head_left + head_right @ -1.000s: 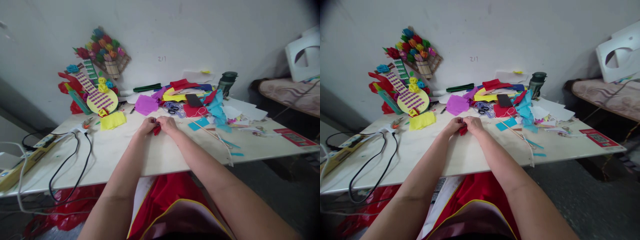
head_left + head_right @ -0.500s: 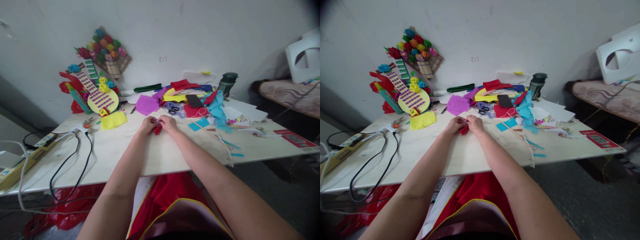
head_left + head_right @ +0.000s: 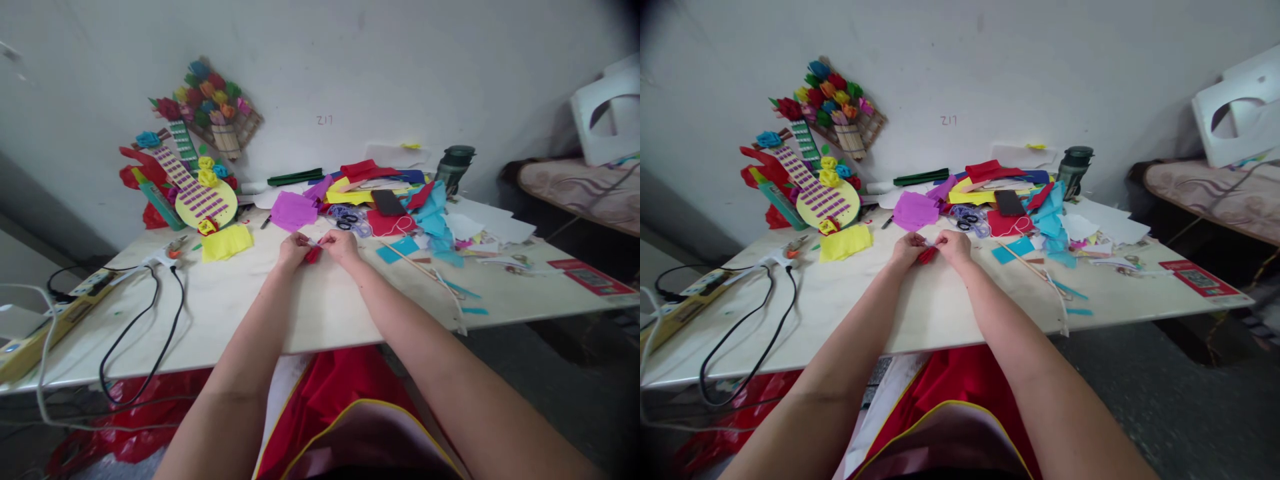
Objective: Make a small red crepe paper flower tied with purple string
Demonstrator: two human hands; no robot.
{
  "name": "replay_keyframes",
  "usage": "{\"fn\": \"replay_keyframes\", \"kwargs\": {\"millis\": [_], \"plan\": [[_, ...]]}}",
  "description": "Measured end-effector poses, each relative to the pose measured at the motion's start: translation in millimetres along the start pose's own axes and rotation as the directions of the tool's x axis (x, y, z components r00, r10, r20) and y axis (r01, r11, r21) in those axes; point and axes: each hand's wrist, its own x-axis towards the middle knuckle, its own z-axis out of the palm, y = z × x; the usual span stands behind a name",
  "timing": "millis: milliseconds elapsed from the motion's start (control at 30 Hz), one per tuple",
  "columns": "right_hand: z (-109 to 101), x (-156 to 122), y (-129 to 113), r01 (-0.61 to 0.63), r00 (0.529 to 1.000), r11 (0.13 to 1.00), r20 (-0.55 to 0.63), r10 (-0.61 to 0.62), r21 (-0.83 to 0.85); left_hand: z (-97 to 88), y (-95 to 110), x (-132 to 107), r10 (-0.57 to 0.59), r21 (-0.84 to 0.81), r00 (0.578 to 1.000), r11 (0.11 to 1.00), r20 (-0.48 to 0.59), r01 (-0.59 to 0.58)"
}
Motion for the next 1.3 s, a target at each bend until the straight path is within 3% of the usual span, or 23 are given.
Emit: {"fn": "replay_keyframes", "kwargs": {"millis": [133,233,433,700,800,1067,1200,1300], "plan": [[0.7,2.1,0.5,-0.07,0.998,0.988,0.021,0.068,0.137,-0.3,3.5,-1.1,-0.113,0.02,0.99,0.993,-0.09,0.115],[0.5,1.8,-2.9,-0.132,0.991,0.953,0.057,0.121,0.274,-0.8,3.8,-1.4,-0.11,0.03,0.989,0.993,-0.099,0.113],[-1.1,0.7,-7.1,-0.338,0.941,0.728,0.212,0.263,0.596,-1.9,7.3,-6.9,-0.034,-0.015,0.998,0.999,-0.058,0.034],[-8.7,-1.7,-11.6,-0.432,0.9,0.546,0.301,0.316,0.718,2.7,18.2,-15.8,-0.04,-0.016,0.999,0.999,-0.025,0.039],[-10.7,-1.5,-13.4,-0.44,0.895,0.544,0.305,0.325,0.714,4.4,21.4,-18.4,-0.049,-0.031,0.999,0.998,0.0,0.049],[-12.3,-0.7,-16.3,-0.462,0.884,0.563,0.312,0.347,0.685,2.4,30.3,-21.6,-0.166,-0.241,0.964,0.946,0.209,0.215],[-12.7,-0.7,-15.7,-0.464,0.885,0.57,0.319,0.34,0.678,3.3,29.3,-21.5,-0.185,-0.129,0.964,0.969,0.193,0.212],[-12.6,-0.2,-14.6,-0.463,0.885,0.565,0.322,0.336,0.682,4.2,29.3,-23.1,-0.137,0.0,0.981,0.99,0.139,0.139]]}}
